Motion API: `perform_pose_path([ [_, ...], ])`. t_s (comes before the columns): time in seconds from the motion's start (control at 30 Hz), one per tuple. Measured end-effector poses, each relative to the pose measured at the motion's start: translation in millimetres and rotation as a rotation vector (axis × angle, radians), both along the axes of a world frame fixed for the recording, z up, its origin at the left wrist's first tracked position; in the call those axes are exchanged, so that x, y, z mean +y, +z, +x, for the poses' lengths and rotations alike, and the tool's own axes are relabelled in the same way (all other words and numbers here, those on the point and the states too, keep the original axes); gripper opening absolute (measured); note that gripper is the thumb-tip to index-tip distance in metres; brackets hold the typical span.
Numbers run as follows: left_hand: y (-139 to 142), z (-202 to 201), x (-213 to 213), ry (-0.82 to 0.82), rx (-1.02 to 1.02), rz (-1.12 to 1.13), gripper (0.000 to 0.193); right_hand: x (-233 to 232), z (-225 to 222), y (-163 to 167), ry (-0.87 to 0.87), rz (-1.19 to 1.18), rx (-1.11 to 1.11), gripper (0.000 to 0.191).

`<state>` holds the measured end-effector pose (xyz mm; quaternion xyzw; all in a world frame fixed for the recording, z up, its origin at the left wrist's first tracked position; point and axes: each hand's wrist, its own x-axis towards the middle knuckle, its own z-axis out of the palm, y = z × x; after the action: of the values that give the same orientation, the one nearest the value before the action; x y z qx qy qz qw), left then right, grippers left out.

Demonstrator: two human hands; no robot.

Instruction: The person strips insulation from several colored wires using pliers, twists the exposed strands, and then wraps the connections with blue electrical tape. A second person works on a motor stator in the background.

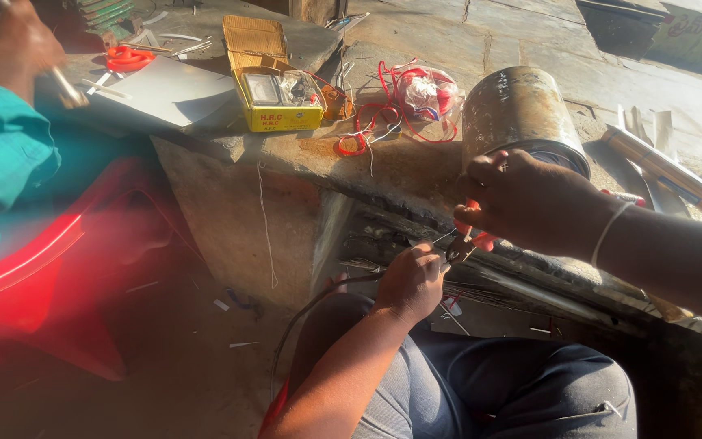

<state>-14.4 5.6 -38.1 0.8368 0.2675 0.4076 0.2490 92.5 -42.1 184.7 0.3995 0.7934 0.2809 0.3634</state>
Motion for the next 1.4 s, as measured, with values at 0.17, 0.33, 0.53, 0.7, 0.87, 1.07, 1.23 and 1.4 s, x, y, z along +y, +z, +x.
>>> perform_pose_path([
  [0.17, 0, -3, 0, -0.016, -0.110, -0.205, 0.013, -17, 14, -11, 0.121, 0.049, -0.041, 0.053],
  [0.33, -3, 0, 5, 0.026, -0.065, -0.210, 0.014, -37, 55, -20, -0.344, 0.126, 0.085, 0.054],
  [0.53, -6, 4, 6, 0.010, -0.139, -0.179, 0.015, -55, 112, -54, -1.528, -0.411, 0.776, 0.041],
  [0.7, -5, 3, 5, 0.023, -0.134, -0.199, 0.015, -74, 119, -78, -0.845, -0.196, 0.590, 0.052],
  [0.87, -7, 2, 6, 0.010, -0.148, -0.192, 0.014, -70, 99, -46, 0.000, 0.452, 0.326, 0.062],
  [1.07, -12, 6, 6, 0.037, -0.072, -0.125, 0.011, -55, 67, -24, -0.182, 0.369, 0.385, 0.053],
  [1.23, -15, 6, 6, 0.034, -0.099, -0.037, 0.006, -31, 52, -20, 0.033, 0.356, 0.245, 0.050],
  [1.4, -18, 6, 6, 0.029, -0.051, 0.062, 0.005, -19, 41, -13, 0.008, 0.243, 0.187, 0.050],
])
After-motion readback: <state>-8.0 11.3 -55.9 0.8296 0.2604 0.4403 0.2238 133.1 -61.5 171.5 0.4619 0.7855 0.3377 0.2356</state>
